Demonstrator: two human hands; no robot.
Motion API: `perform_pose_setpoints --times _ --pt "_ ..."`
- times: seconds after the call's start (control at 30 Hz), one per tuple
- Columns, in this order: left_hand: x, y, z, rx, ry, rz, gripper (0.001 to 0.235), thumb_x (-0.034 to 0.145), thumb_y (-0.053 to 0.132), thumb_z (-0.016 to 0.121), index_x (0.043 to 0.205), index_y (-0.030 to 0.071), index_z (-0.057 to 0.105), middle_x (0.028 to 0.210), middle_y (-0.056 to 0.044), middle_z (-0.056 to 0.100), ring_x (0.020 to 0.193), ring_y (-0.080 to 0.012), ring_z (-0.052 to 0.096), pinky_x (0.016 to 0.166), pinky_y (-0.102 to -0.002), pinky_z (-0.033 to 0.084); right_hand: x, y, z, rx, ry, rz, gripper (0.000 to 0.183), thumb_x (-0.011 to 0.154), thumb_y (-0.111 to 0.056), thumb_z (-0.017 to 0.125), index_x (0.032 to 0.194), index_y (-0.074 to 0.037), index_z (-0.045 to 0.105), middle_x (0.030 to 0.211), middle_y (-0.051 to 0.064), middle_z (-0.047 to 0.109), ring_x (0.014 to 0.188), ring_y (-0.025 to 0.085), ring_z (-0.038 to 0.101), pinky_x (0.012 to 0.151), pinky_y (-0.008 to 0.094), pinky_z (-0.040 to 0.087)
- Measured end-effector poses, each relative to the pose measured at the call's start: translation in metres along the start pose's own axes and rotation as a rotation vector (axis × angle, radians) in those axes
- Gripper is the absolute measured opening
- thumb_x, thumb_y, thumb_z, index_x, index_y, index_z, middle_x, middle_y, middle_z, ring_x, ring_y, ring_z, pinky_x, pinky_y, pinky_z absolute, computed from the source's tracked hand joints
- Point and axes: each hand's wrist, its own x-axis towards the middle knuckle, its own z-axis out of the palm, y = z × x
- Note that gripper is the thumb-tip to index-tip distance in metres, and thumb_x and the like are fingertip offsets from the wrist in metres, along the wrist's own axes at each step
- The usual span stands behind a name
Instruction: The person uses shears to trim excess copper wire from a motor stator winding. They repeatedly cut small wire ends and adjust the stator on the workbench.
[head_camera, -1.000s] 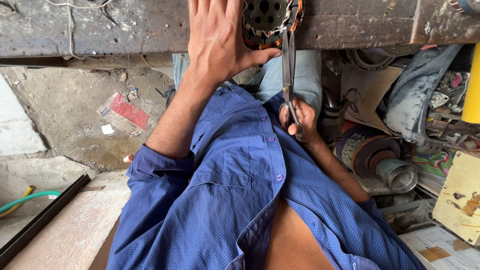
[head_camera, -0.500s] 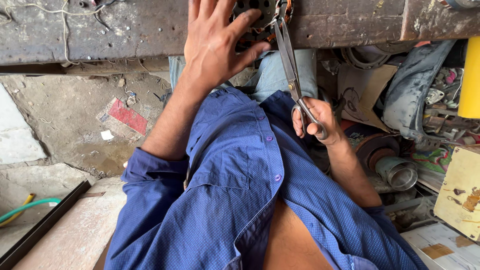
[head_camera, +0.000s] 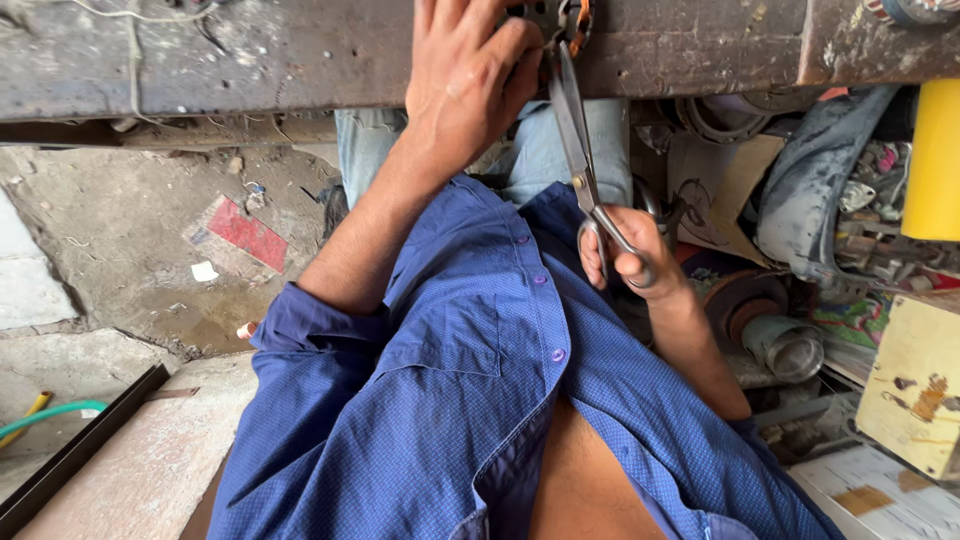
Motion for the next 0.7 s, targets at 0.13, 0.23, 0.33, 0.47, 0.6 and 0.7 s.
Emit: perform_pose_setpoints --times 0.13,0.23,0.33,0.47,0.6,0.7 --pt "0.001 0.001 -0.005 0.009 0.040 0.064 0.020 0.090 0.009 0.077 0.105 0.010 0.064 0.129 -0.004 0.058 0.121 -0.0272 0.053 0.101 -0.045 0.041 -0.004 -0.014 -0.002 0.136 -0.011 0.094 0.081 0.071 -0.076 0.080 0.095 -0.003 0.057 0.077 0.004 0.060 0.061 0.014 0.060 0.049 0.025 0.049" --pt "0.000 0.003 -0.002 0.032 0.058 0.073 0.021 0.088 0.009 0.077 0.105 0.009 0.064 0.128 -0.004 0.058 0.119 -0.0272 0.053 0.099 -0.044 0.042 -0.004 -0.021 -0.004 0.187 -0.023 0.120 0.081 0.070 -0.076 0.080 0.093 -0.002 0.057 0.075 0.005 0.059 0.059 0.015 0.060 0.047 0.025 0.048" --pt "-0.001 0.002 0.000 0.054 0.060 0.087 0.022 0.088 0.008 0.077 0.106 0.009 0.065 0.126 -0.005 0.057 0.118 -0.0276 0.053 0.098 -0.044 0.042 -0.001 -0.024 0.001 0.165 0.000 0.113 0.080 0.070 -0.076 0.080 0.092 -0.003 0.057 0.075 0.004 0.059 0.058 0.014 0.059 0.047 0.025 0.048" --pt "-0.002 0.001 0.001 0.053 0.055 0.097 0.023 0.088 0.008 0.077 0.107 0.009 0.064 0.125 -0.005 0.056 0.118 -0.0279 0.052 0.099 -0.043 0.043 0.010 -0.022 0.017 0.114 0.028 0.062 0.080 0.071 -0.078 0.077 0.094 -0.005 0.055 0.077 0.003 0.058 0.061 0.013 0.059 0.049 0.024 0.049" --pt "-0.001 0.000 0.001 0.039 0.068 0.091 0.024 0.087 0.007 0.077 0.107 0.008 0.064 0.123 -0.006 0.056 0.116 -0.0282 0.052 0.098 -0.044 0.042 0.021 -0.014 0.034 0.138 0.064 0.048 0.080 0.069 -0.079 0.077 0.095 -0.007 0.054 0.076 0.003 0.058 0.060 0.013 0.060 0.048 0.024 0.049" --pt "-0.001 -0.001 0.002 0.053 0.064 0.089 0.023 0.088 0.006 0.077 0.107 0.008 0.064 0.122 -0.005 0.056 0.115 -0.0275 0.053 0.097 -0.043 0.042 0.023 -0.010 0.038 0.158 0.072 0.020 0.079 0.071 -0.078 0.077 0.097 -0.007 0.054 0.078 0.002 0.058 0.062 0.013 0.060 0.051 0.023 0.049"
